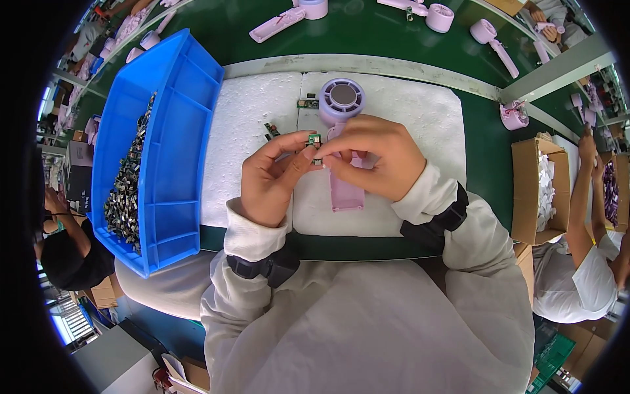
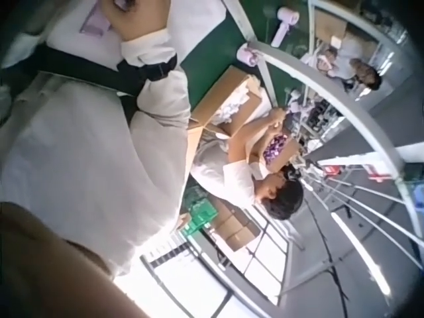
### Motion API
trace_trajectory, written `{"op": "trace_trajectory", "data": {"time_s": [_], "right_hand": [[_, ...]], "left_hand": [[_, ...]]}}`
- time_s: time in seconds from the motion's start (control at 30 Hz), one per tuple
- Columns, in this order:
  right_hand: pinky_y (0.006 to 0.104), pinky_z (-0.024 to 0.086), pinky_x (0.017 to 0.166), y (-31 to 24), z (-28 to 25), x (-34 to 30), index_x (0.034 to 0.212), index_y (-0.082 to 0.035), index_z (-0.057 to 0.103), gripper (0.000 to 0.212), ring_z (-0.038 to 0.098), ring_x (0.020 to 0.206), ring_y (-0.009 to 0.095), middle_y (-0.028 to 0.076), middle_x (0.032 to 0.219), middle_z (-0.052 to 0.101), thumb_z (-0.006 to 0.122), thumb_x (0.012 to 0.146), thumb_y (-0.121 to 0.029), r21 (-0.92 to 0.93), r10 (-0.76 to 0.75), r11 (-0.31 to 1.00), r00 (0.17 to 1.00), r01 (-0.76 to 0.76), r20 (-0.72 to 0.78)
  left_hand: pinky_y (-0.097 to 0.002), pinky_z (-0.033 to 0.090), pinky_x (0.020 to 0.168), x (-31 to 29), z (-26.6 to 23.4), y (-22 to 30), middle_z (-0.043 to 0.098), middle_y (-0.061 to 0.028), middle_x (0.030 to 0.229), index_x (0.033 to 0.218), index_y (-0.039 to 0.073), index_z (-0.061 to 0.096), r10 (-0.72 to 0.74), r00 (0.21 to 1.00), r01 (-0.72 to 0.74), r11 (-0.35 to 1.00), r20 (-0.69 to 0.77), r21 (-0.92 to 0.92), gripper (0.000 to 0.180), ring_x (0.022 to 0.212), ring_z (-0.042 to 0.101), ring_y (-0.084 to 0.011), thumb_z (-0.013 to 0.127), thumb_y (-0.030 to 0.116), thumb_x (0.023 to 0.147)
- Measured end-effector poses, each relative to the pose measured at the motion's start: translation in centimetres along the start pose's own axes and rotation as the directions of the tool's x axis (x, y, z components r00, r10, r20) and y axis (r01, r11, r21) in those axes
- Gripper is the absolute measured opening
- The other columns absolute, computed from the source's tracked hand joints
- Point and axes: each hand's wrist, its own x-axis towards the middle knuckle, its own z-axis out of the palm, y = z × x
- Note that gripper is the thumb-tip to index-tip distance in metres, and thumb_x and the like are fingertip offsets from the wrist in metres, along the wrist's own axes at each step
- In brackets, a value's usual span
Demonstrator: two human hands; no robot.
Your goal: Assembling a handheld fan by attaching a circuit board to the plastic housing unit.
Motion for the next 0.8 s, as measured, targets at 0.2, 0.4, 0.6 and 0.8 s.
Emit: {"op": "trace_trajectory", "data": {"time_s": [0.2, 0.4, 0.6, 0.8], "right_hand": [[0.0307, 0.047, 0.065, 0.39, 0.06, -0.05, 0.1, -0.01, 0.077, 0.025, 0.058, 0.078, 0.02, 0.004, 0.081, 0.062, 0.076, 0.077, 0.001, -0.095, -0.167, 0.98, 0.983, 0.175, 0.082], [0.0316, 0.049, 0.068, 0.07, 0.1, 0.12, 0.097, -0.01, 0.077, 0.022, 0.058, 0.08, 0.02, 0.003, 0.081, 0.062, 0.078, 0.077, -0.001, -0.132, -0.171, 0.974, 0.98, 0.185, 0.105], [0.0313, 0.049, 0.069, 0.35, -0.24, 0.12, 0.096, -0.009, 0.077, 0.019, 0.058, 0.079, 0.021, 0.004, 0.08, 0.062, 0.078, 0.078, -0.004, -0.127, -0.095, 0.987, 0.995, 0.098, 0.035], [0.0296, 0.047, 0.065, -0.05, -0.41, -0.01, 0.1, -0.006, 0.076, 0.019, 0.057, 0.074, 0.018, 0.005, 0.081, 0.062, 0.076, 0.082, -0.004, -0.324, -0.048, 0.946, 0.994, 0.013, -0.099]], "left_hand": [[-0.0298, 0.058, 0.086, -0.35, -0.05, 0.01, 0.07, -0.0137, 0.109, 0.122, -0.005, 0.062, 0.009, 1.0, -0.009, 1.0, -0.008, 0.028, 0.025, 0.099, 0.07, -0.0178, 0.062, -0.001, 0.097], [-0.0271, 0.056, 0.085, -0.67, 0.22, -0.06, 0.07, -0.0128, 0.107, 0.123, -0.004, 0.061, 0.032, 0.999, -0.027, 0.994, -0.041, 0.104, 0.026, 0.097, 0.07, -0.0162, 0.061, -0.004, 0.097], [-0.0262, 0.056, 0.084, -0.56, 0.36, -0.38, 0.07, -0.0122, 0.106, 0.123, -0.004, 0.061, 0.063, 0.996, -0.053, 0.99, -0.068, 0.131, 0.027, 0.096, 0.07, -0.0152, 0.062, -0.006, 0.096], [-0.0296, 0.057, 0.087, -0.79, 0.45, -0.13, 0.07, -0.0135, 0.11, 0.122, -0.006, 0.062, 0.026, 0.997, -0.015, 0.988, -0.066, 0.156, 0.026, 0.097, 0.071, -0.0189, 0.062, -0.003, 0.097]]}}
